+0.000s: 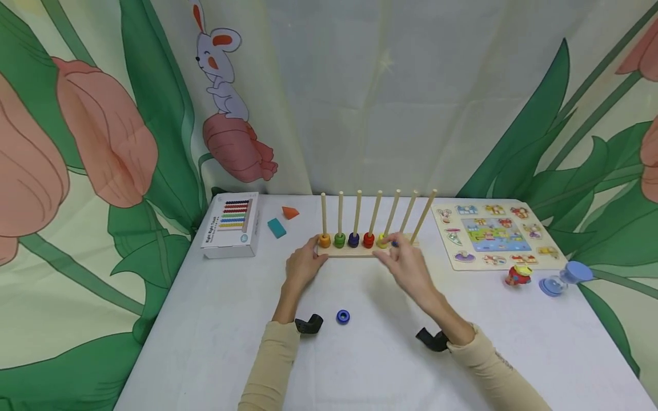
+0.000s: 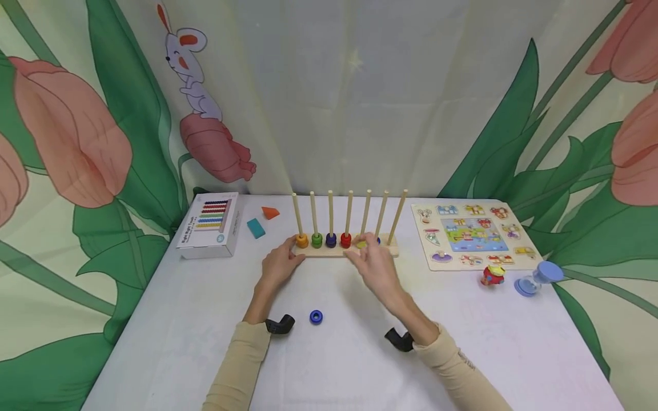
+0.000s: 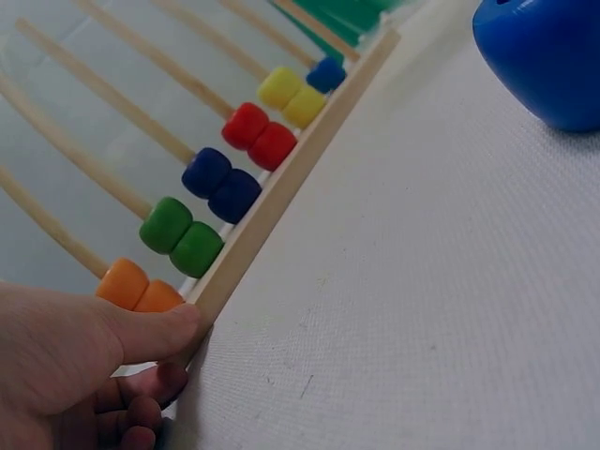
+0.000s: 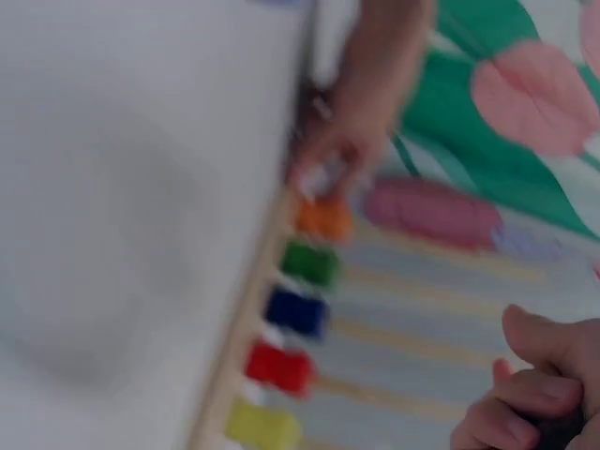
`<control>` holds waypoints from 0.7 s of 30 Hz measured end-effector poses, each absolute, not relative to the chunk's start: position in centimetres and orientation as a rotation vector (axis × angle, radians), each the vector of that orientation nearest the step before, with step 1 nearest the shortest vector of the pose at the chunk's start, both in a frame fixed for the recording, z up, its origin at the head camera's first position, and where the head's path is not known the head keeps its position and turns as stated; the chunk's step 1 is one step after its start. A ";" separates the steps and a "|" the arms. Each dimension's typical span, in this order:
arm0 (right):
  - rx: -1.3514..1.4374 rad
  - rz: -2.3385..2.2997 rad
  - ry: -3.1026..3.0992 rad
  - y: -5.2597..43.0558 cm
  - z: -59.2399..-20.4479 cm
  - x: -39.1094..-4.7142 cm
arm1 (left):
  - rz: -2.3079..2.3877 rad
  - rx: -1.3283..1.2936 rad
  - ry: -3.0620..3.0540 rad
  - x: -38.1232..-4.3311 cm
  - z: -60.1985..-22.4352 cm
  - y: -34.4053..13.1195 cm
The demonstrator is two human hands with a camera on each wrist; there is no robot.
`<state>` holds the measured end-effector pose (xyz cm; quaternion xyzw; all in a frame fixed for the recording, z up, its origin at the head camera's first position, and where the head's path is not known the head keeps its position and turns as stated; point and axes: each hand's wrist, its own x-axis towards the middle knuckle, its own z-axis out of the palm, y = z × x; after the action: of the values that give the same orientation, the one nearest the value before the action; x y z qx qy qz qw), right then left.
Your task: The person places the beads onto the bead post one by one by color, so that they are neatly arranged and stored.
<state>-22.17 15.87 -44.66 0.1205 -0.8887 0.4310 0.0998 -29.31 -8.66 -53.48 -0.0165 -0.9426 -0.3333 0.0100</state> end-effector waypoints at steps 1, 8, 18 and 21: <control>0.402 1.291 -2.696 15.3 -45.6 -21.7 | -1.034 -0.051 -2.942 -29.3 -53.5 -8.7; 0.929 1.198 -3.051 12.7 -50.1 -19.1 | -1.026 -0.065 -2.949 -29.4 -53.3 -8.6; 1.047 1.044 -3.048 11.8 -51.2 -18.4 | -1.025 -0.054 -2.965 -29.3 -53.3 -8.6; 0.972 1.011 -3.021 12.3 -49.7 -19.0 | -1.024 -0.050 -2.958 -29.3 -53.3 -8.7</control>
<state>-18.97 12.28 -49.74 0.2905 -0.9030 0.3023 -0.0943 -29.26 -8.66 -53.31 -0.0161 -0.9448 -0.3272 0.0054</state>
